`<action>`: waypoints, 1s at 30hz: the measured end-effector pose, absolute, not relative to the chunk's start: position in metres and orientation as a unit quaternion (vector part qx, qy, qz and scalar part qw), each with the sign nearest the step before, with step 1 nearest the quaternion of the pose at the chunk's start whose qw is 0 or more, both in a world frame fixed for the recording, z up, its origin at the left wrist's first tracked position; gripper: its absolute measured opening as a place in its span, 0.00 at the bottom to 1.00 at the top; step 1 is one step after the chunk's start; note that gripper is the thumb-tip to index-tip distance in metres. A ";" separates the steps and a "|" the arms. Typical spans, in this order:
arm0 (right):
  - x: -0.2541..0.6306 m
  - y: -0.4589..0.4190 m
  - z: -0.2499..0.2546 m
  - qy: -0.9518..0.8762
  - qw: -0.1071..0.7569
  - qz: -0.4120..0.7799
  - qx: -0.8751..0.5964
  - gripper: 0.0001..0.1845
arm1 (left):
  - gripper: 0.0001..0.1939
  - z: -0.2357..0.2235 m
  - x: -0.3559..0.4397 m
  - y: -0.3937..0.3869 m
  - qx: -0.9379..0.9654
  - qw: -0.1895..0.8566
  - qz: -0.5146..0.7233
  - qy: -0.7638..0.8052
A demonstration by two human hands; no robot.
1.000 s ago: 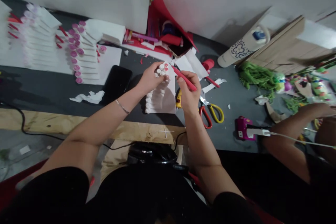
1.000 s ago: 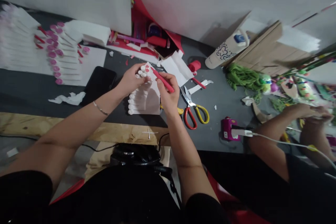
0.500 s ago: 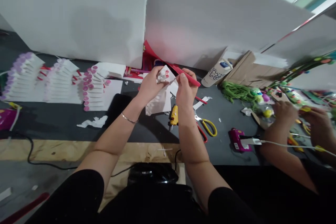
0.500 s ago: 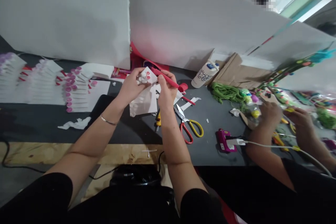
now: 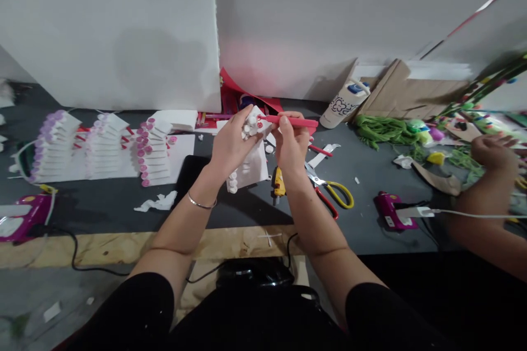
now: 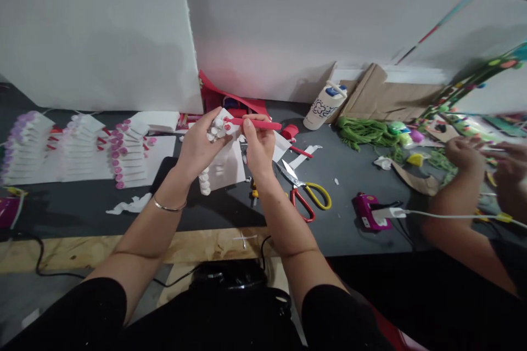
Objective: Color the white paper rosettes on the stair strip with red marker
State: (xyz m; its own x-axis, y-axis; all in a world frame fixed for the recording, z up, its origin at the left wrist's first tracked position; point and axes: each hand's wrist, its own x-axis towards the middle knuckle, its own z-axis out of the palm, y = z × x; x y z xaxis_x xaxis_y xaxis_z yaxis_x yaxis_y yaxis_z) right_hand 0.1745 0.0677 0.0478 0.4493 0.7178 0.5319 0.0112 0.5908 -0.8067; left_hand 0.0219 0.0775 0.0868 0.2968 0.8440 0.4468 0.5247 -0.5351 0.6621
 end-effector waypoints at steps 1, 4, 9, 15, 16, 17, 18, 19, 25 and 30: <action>0.175 0.067 0.049 -0.469 0.759 0.227 -0.390 0.18 | 0.33 0.087 0.022 0.077 0.782 0.200 0.396 0.437; 0.174 0.064 0.053 -0.468 0.762 0.225 -0.388 0.19 | 0.33 0.089 0.022 0.076 0.786 0.197 0.392 0.436; 0.172 0.058 0.061 -0.434 0.778 0.281 -0.356 0.18 | 0.33 0.093 0.019 0.073 0.787 0.195 0.385 0.441; 0.171 0.058 0.064 -0.416 0.786 0.278 -0.364 0.19 | 0.32 0.097 0.016 0.071 0.791 0.201 0.391 0.426; 0.171 0.058 0.064 -0.415 0.787 0.271 -0.367 0.19 | 0.32 0.098 0.015 0.071 0.790 0.202 0.392 0.425; 0.171 0.058 0.064 -0.415 0.788 0.267 -0.368 0.19 | 0.33 0.098 0.014 0.071 0.789 0.203 0.392 0.427; 0.171 0.058 0.065 -0.415 0.789 0.265 -0.367 0.19 | 0.33 0.099 0.014 0.071 0.789 0.202 0.391 0.429; 0.171 0.057 0.065 -0.418 0.789 0.264 -0.365 0.19 | 0.34 0.099 0.013 0.071 0.788 0.201 0.389 0.433; 0.170 0.052 0.069 -0.463 0.771 0.245 -0.362 0.16 | 0.33 0.096 0.011 0.072 0.791 0.184 0.388 0.435; 0.174 0.053 0.068 -0.468 0.762 0.232 -0.383 0.15 | 0.33 0.097 0.011 0.071 0.795 0.182 0.384 0.433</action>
